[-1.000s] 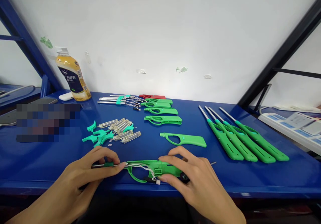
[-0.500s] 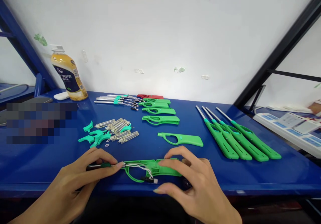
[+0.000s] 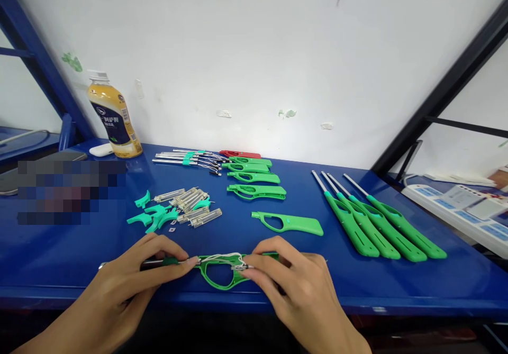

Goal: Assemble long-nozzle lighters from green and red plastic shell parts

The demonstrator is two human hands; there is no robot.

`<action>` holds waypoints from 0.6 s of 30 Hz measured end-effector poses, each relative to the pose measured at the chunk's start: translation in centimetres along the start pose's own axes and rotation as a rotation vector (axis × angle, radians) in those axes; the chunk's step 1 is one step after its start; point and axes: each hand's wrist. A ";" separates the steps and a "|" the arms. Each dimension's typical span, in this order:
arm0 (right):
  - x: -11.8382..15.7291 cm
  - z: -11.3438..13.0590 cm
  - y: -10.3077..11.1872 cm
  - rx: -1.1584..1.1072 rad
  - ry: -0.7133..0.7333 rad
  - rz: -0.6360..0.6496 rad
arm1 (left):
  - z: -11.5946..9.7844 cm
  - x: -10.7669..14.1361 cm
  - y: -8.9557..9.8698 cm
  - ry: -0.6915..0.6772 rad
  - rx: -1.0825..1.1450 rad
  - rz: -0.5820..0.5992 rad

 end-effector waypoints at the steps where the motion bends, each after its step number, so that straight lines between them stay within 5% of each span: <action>1: 0.0 0.0 -0.1 -0.006 -0.013 0.007 | 0.0 0.0 0.0 0.003 0.004 0.001; 11: -0.3 0.3 0.2 -0.101 -0.126 0.122 | 0.3 -0.1 -0.1 -0.006 0.004 0.000; 18: -1.5 0.8 0.3 -0.078 -0.270 0.333 | -0.2 -0.3 0.1 -0.006 -0.003 -0.031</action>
Point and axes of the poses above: each hand's wrist, its own x-axis away from the middle knuckle, its own y-axis out of the back of the hand, z = x × y, and after that the axes turned 15 degrees about y, right-handed
